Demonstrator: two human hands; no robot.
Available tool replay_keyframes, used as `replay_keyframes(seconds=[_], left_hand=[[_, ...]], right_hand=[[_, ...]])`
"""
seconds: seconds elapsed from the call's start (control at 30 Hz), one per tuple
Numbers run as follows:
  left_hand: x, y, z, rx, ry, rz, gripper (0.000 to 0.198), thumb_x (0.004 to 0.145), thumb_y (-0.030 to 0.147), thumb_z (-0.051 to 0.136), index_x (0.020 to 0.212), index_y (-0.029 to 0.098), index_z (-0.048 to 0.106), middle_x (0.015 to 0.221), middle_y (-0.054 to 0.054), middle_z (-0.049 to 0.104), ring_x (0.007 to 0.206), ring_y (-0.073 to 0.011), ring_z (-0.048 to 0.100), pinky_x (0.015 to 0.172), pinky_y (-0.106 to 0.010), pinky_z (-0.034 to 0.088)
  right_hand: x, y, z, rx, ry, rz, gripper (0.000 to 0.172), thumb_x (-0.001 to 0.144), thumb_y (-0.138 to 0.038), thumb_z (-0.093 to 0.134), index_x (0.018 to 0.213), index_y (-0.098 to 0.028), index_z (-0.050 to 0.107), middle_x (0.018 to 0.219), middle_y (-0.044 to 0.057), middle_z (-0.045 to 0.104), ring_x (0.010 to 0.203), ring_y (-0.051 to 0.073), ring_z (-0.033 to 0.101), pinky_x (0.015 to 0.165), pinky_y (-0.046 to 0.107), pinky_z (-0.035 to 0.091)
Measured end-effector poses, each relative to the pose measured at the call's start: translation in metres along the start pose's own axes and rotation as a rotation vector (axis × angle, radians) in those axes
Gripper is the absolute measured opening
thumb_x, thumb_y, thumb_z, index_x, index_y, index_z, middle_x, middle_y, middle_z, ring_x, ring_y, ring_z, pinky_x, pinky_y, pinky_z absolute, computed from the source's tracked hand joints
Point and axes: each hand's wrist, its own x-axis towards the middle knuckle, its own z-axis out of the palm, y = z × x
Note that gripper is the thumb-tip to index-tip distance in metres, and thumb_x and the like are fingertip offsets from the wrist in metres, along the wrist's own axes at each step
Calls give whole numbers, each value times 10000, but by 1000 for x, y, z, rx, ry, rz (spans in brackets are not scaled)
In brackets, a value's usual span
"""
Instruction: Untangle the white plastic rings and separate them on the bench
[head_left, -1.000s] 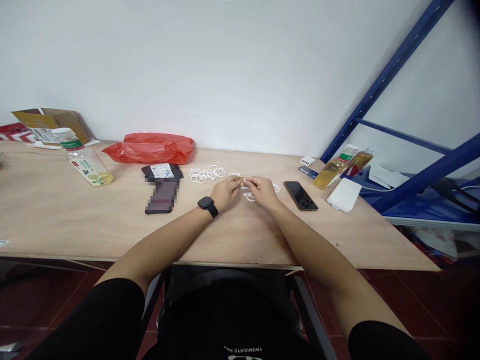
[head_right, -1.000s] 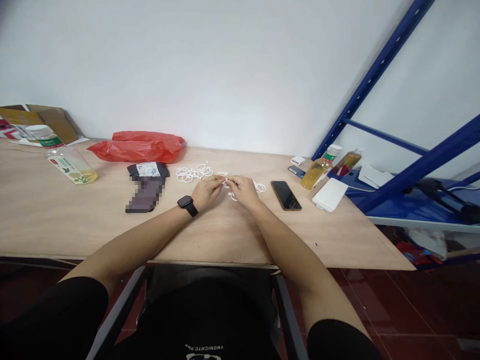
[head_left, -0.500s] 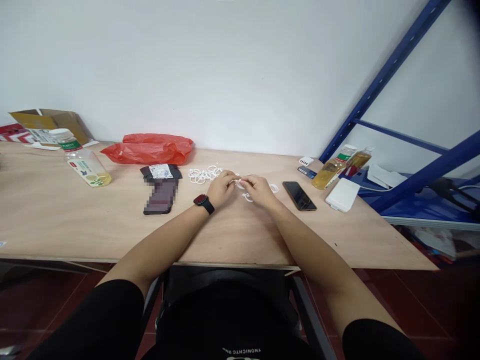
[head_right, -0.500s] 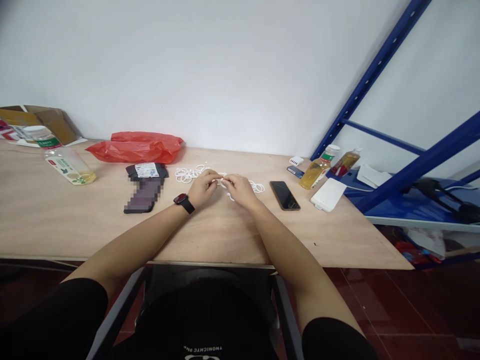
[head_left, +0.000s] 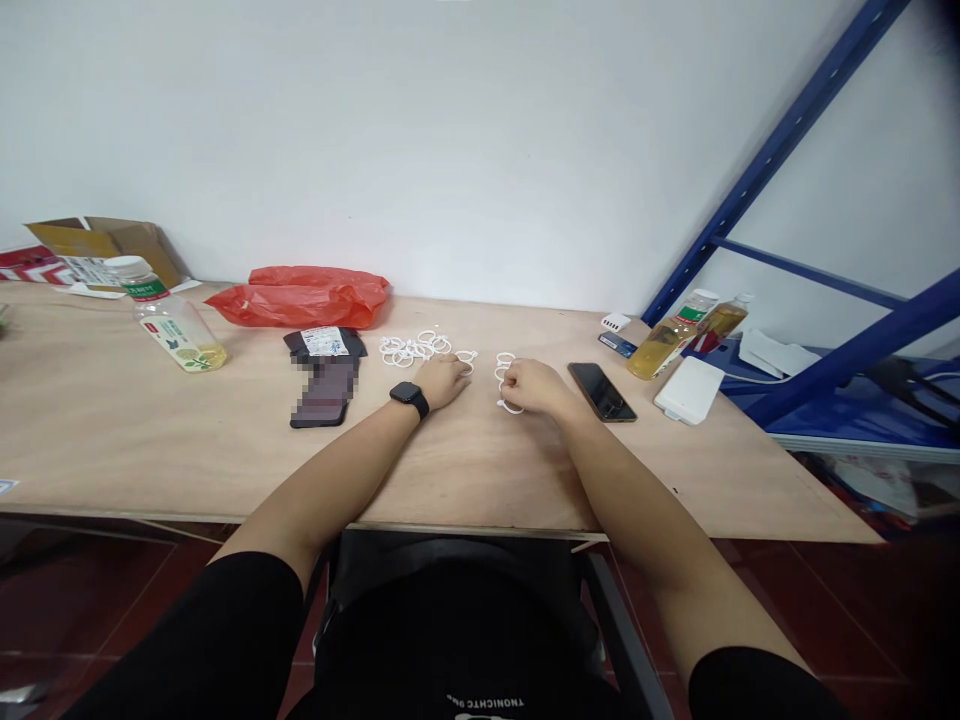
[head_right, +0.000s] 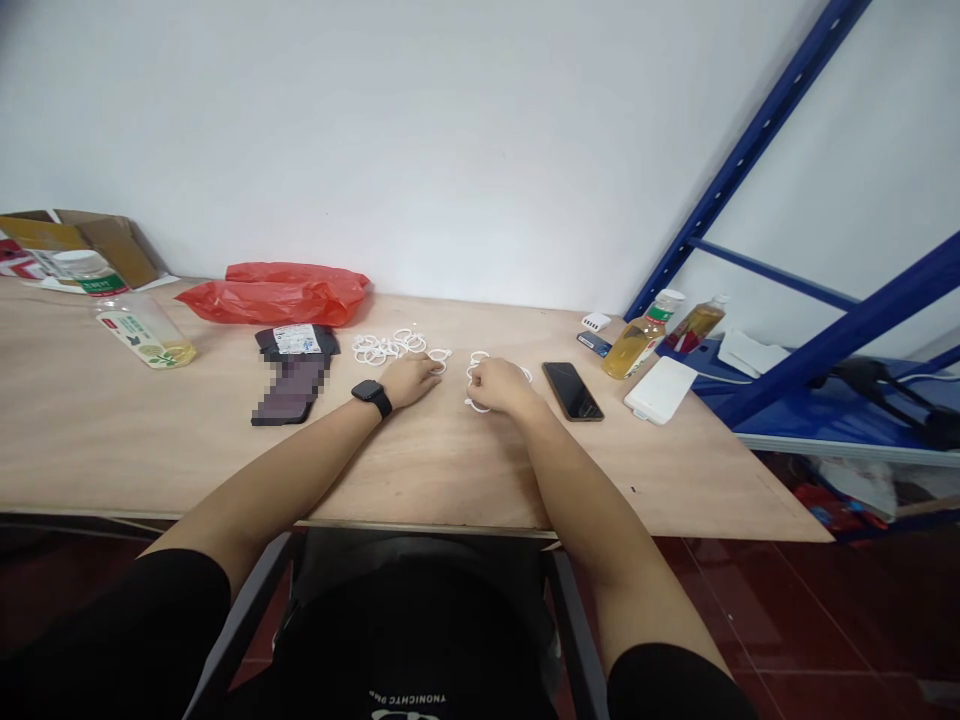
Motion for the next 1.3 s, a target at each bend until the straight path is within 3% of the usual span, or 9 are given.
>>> replay_keyframes(seconds=[0.17, 0.3, 0.43, 0.57, 0.73, 0.93, 1.07, 1.13, 1.3], left_hand=[[-5, 4, -9, 36, -66, 12, 297, 931, 249, 460, 1022, 197, 738, 1030, -115, 675, 1007, -249, 621, 927, -366, 477], [-9, 6, -13, -70, 67, -32, 280, 936, 255, 473, 1029, 196, 731, 1037, -112, 667, 998, -238, 620, 924, -368, 484], [-6, 10, -12, -529, 292, -146, 224, 925, 268, 522, 993, 162, 707, 945, -82, 688, 888, -192, 629, 863, -346, 515], [1, 15, -8, -1051, 356, -272, 222, 891, 302, 589, 1001, 127, 671, 714, -8, 625, 557, -92, 531, 590, -251, 503], [4, 18, -8, -1325, 468, -328, 236, 876, 300, 641, 1037, 130, 622, 639, 50, 542, 479, -48, 494, 538, -207, 483], [2, 23, -14, -1472, 448, -418, 316, 915, 315, 607, 1166, 124, 587, 553, 78, 490, 468, -61, 503, 590, -237, 519], [-1, 30, -21, -1636, 363, -381, 323, 879, 321, 663, 1129, 124, 609, 582, 74, 493, 476, -55, 491, 606, -248, 523], [-2, 32, -23, -1678, 328, -364, 314, 860, 297, 686, 1112, 123, 616, 608, 68, 497, 479, -53, 482, 599, -251, 523], [-3, 31, -24, -1659, 311, -388, 304, 853, 274, 694, 1111, 127, 633, 638, 57, 501, 482, -38, 454, 540, -196, 466]], right_hand=[[0, -8, -2, 127, 93, 14, 154, 803, -188, 560, 732, -207, 696, 878, 53, 684, 791, 178, 601, 677, 266, 405], [0, -13, -3, 207, 177, 14, 179, 860, -215, 529, 799, -198, 698, 896, 59, 685, 837, 181, 611, 751, 273, 430], [1, -13, -1, 256, 213, 20, 195, 889, -226, 527, 954, -187, 707, 939, 68, 701, 891, 191, 624, 794, 285, 441], [1, -13, 4, 260, 165, 19, 312, 888, -267, 568, 1173, -179, 661, 1038, 82, 707, 960, 204, 635, 849, 300, 452], [0, -17, 8, 263, 123, -27, 396, 904, -307, 564, 1275, -180, 617, 1131, 102, 700, 1019, 222, 634, 881, 320, 452], [0, -26, 7, 316, 133, -39, 400, 888, -366, 604, 1244, -187, 634, 1107, 94, 708, 982, 219, 631, 825, 306, 432], [3, -33, 6, 345, 171, -55, 221, 895, -358, 590, 965, -182, 703, 919, 63, 712, 815, 181, 604, 711, 272, 380], [4, -35, 7, 366, 186, -53, 219, 909, -327, 560, 808, -175, 682, 807, 47, 689, 743, 162, 574, 667, 263, 347], [4, -34, 9, 462, 222, 5, 214, 889, -338, 588, 770, -182, 674, 716, 10, 655, 662, 136, 537, 618, 254, 311]])
